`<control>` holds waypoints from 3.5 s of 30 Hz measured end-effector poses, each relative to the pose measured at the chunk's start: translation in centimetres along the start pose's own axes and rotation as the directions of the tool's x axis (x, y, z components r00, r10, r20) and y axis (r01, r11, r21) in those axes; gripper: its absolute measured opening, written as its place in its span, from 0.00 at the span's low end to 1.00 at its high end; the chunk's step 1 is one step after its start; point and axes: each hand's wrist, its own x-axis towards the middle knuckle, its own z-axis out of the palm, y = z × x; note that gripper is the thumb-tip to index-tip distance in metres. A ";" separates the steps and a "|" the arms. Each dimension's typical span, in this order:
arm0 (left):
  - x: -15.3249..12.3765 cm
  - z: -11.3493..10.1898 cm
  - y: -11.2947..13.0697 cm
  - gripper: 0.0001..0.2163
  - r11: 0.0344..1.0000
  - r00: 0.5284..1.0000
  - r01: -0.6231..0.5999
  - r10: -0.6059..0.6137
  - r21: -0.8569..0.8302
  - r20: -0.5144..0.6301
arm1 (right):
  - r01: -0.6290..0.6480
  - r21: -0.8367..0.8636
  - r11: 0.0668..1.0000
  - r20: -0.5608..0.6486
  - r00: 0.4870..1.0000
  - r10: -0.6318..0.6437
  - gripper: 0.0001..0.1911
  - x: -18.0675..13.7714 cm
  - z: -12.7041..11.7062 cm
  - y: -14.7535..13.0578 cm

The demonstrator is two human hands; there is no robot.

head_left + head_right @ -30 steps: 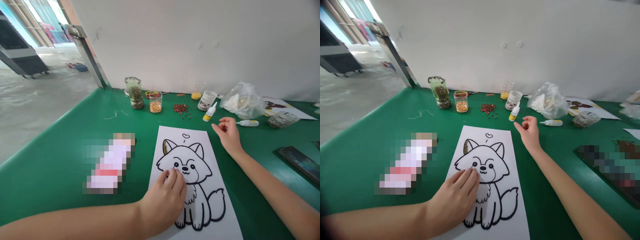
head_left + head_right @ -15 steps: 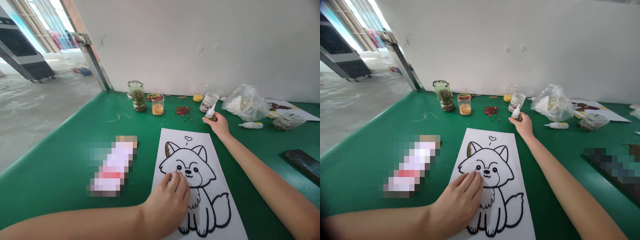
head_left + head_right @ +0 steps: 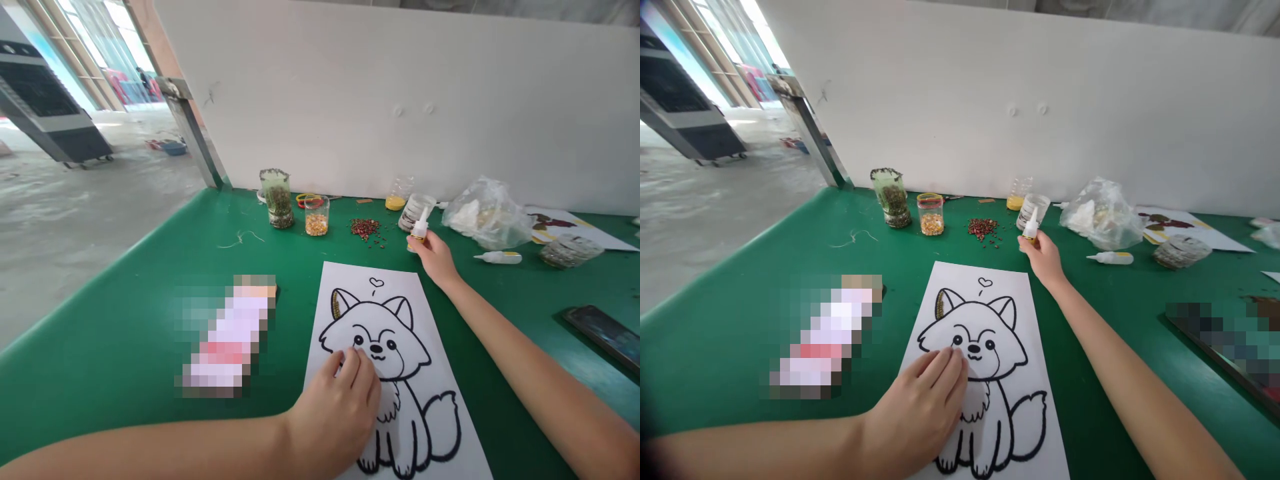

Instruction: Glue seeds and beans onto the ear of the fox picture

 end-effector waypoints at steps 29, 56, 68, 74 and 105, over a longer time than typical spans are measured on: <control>0.0 -0.1 -0.1 0.15 1.000 1.000 0.000 0.000 -0.009 -0.009 | -0.550 0.758 0.352 0.515 0.835 0.196 0.16 -2.0 3.7 -6.3; 0.1 0.3 -0.1 0.16 0.999 1.000 -0.003 0.003 -0.033 -0.019 | -0.733 0.657 0.175 0.727 0.678 0.110 0.10 -5.0 8.6 -7.5; 0.0 0.2 -0.1 0.16 0.999 1.000 0.000 0.000 -0.049 -0.004 | -0.582 0.672 0.458 0.647 0.762 0.017 0.14 -5.9 8.7 -7.8; 0.1 0.1 -0.1 0.16 0.999 1.000 -0.004 0.004 -0.047 -0.003 | -0.539 0.676 0.503 0.598 0.800 0.053 0.13 -6.2 9.0 -8.0; 0.2 0.2 -0.1 0.15 0.998 0.999 0.023 -0.024 -0.051 -0.024 | -0.533 0.653 0.538 0.535 0.828 0.169 0.17 -6.5 9.6 -8.8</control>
